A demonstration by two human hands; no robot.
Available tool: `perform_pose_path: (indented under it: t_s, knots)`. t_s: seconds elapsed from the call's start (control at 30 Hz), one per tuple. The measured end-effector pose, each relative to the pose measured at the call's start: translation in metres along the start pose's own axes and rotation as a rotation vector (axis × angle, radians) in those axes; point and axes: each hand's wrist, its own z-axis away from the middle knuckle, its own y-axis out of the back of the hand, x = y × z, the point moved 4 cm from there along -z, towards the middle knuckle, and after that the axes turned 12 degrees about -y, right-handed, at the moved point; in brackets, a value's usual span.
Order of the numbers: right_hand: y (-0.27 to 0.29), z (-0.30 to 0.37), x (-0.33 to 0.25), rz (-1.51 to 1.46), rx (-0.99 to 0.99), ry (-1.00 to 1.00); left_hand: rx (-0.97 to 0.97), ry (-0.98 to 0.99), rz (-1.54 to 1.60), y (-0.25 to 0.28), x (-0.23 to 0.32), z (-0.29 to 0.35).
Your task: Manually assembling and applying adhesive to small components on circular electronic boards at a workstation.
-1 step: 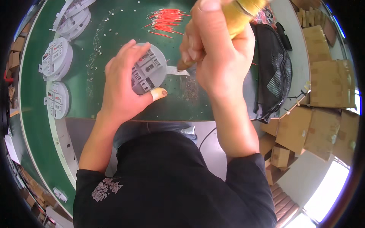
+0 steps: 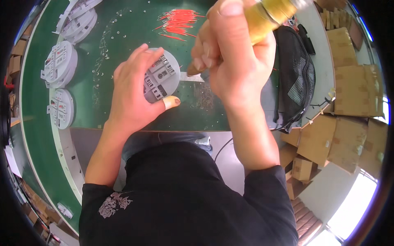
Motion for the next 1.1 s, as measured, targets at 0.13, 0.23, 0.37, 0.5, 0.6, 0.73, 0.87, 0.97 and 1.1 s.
perform_pose_path:
  t_s: [0.13, 0.23, 0.37, 0.5, 0.6, 0.73, 0.87, 0.97, 1.1]
  knots:
    - [-0.015, 0.000, 0.002, -0.241, -0.281, 0.146, -0.045, 0.014, 0.024, -0.005, 0.000, -0.003]
    - [-0.026, 0.001, 0.013, -0.216, -0.292, 0.117, -0.055, 0.028, 0.004, -0.005, 0.001, -0.003]
    - [-0.035, -0.003, 0.029, -0.024, -0.329, 0.088, -0.025, 0.064, 0.009, -0.004, 0.000, -0.002]
    - [-0.050, -0.006, 0.028, 0.090, -0.401, 0.117, -0.026, 0.020, 0.031, -0.005, -0.003, 0.001]
    - [-0.064, 0.000, 0.034, 0.106, -0.467, 0.187, -0.052, 0.072, 0.129, -0.013, -0.011, 0.000]
    - [-0.067, 0.004, 0.033, 0.233, -0.367, 0.206, -0.054, 0.028, 0.078, -0.012, -0.010, 0.004]
    - [-0.064, 0.002, 0.023, 0.221, -0.238, 0.154, -0.040, 0.015, 0.045, -0.008, -0.005, 0.000]
    - [-0.054, -0.009, -0.014, -0.149, -0.291, 0.293, 0.035, 0.008, 0.030, 0.001, -0.003, -0.001]
    - [-0.036, 0.000, -0.054, -0.335, -0.057, 0.190, 0.343, 0.046, 0.451, 0.024, 0.003, 0.005]
